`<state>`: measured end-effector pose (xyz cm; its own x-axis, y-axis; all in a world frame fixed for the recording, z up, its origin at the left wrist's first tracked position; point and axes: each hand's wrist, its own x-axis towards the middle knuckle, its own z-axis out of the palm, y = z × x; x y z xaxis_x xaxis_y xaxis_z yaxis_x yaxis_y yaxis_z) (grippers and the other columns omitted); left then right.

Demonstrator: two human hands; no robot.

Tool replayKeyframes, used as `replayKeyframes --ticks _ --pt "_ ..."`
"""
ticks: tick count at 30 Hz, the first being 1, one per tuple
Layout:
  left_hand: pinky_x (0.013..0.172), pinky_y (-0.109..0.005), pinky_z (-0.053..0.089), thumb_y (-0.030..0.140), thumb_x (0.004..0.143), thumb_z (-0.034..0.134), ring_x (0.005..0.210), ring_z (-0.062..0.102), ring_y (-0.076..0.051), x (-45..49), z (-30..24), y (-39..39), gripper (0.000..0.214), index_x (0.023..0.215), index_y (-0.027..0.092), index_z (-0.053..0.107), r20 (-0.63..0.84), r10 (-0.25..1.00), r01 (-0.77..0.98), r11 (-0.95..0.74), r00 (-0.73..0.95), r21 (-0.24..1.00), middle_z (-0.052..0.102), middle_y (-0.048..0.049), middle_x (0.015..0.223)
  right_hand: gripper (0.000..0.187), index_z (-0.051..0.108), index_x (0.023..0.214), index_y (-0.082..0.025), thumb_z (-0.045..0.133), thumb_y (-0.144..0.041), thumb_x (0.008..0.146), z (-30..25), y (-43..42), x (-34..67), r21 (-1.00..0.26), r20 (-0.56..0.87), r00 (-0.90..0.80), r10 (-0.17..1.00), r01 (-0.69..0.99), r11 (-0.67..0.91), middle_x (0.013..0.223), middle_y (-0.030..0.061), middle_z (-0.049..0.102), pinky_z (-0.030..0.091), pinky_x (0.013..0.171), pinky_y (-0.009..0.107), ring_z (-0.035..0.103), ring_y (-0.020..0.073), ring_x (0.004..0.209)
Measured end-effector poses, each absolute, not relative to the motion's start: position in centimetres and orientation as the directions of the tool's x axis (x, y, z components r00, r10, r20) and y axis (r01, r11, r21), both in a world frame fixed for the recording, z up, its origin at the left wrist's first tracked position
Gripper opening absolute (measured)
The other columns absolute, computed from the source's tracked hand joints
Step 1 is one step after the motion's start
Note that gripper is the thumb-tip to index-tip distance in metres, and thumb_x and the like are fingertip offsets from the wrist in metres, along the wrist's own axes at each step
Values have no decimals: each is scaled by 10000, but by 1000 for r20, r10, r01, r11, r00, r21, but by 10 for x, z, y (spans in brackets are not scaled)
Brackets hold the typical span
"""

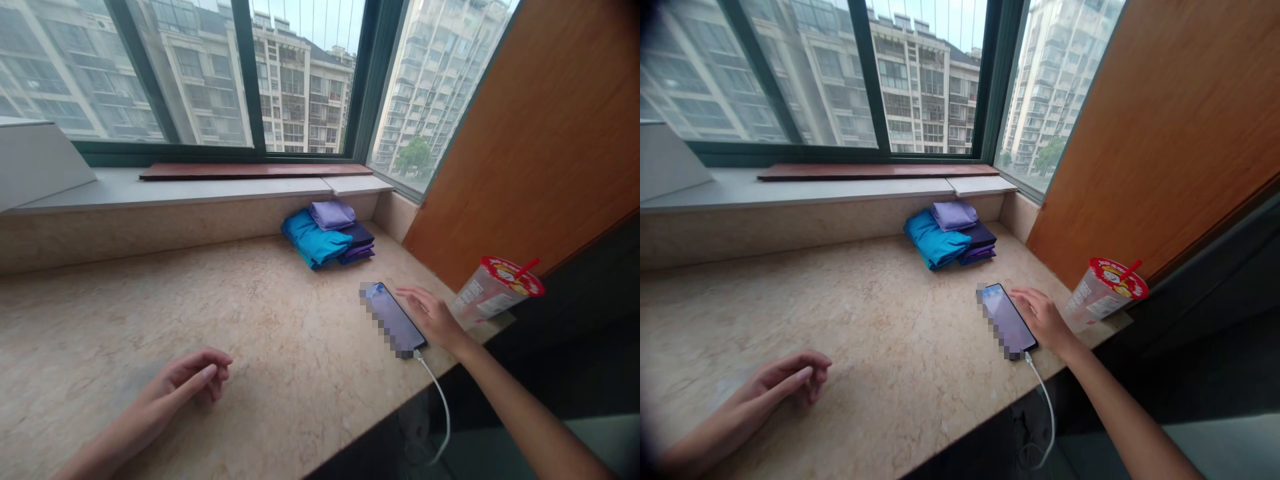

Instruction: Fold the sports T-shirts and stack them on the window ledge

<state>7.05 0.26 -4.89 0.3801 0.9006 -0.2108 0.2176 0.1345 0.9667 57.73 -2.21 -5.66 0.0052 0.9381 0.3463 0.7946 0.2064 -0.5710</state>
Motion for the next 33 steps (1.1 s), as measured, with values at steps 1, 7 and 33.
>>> replayKeyframes --ticks 1,7,33 --pt "583 -285 563 584 791 737 652 653 -207 71 -48 3 393 919 215 781 -218 902 219 142 373 965 719 -71 786 494 741 1153 -247 352 -530 1038 -60 -30 581 -615 365 38 930 760 210 1231 98 724 482 1074 459 637 280 1213" --pt "565 -280 567 599 754 765 629 652 -204 73 -48 6 393 894 233 799 -228 908 208 162 352 965 720 -63 752 456 727 1082 -262 349 -514 1037 -87 -53 591 -668 514 103 852 671 322 1116 113 751 511 1021 476 677 300 1124" --pt "577 -294 563 644 728 772 646 657 -210 62 -61 11 441 902 239 790 -270 910 252 194 316 948 705 -60 773 515 676 1175 -255 278 -555 1046 -83 -47 593 -709 431 -223 874 515 481 930 71 652 488 825 423 623 252 874"
